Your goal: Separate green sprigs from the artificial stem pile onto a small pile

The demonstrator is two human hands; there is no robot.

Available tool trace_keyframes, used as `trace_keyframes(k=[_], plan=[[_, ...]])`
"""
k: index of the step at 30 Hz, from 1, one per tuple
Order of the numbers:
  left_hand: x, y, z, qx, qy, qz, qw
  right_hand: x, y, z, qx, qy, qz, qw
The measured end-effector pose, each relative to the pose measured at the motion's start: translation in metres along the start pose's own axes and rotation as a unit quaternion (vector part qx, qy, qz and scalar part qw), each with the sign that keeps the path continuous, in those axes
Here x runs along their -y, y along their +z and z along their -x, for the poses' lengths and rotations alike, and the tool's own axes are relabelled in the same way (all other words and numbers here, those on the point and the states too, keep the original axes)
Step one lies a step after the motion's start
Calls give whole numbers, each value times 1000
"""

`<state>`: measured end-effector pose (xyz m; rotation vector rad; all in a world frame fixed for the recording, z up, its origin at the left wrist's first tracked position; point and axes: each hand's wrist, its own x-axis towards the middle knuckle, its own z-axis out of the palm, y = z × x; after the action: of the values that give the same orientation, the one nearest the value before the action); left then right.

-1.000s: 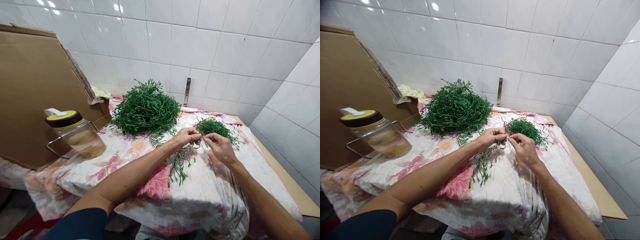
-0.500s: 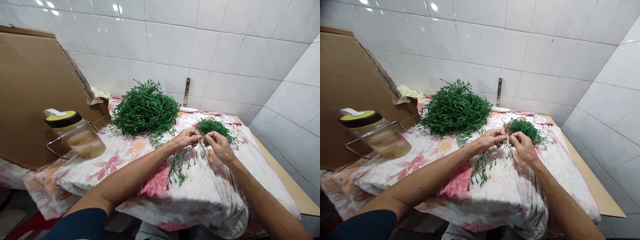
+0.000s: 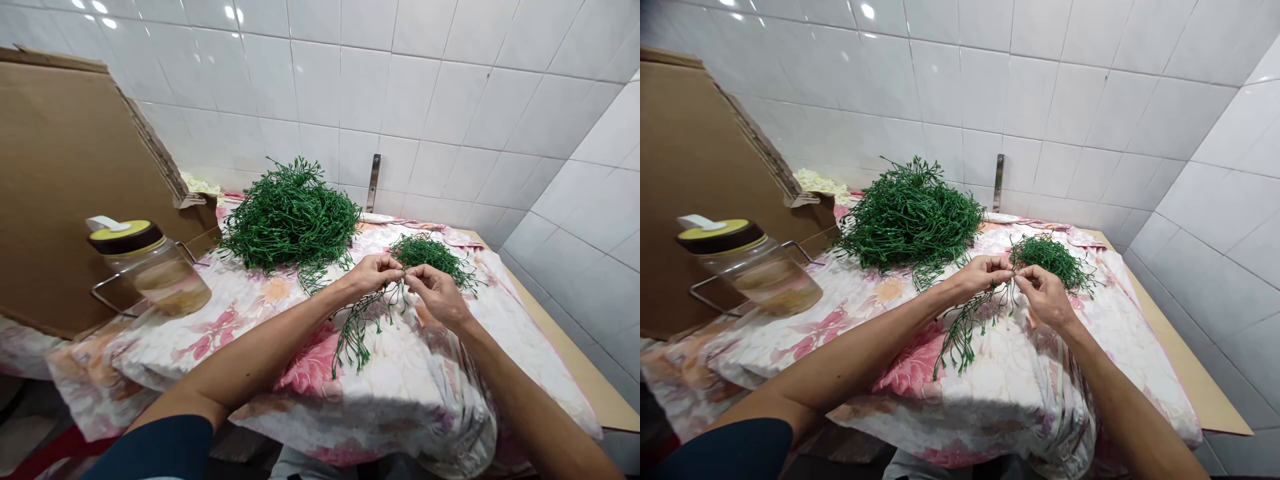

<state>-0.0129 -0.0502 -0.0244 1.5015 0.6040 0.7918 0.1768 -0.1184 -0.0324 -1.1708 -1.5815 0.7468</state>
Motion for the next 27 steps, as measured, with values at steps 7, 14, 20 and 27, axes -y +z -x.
trace_keyframes(k=[7, 14, 20, 27], plan=[[-1, 1, -2, -4, 62, -41, 997, 2, 3, 0, 18, 56, -106, 993], [11, 1, -4, -34, 89, -129, 987, 4, 2, -1, 24, 75, -74, 994], [16, 2, -5, -51, 107, -155, 981, 3, 2, 0, -6, 70, 3, 997], [15, 3, -4, -39, 70, -190, 979, 6, 5, 3, -15, 54, 60, 997]])
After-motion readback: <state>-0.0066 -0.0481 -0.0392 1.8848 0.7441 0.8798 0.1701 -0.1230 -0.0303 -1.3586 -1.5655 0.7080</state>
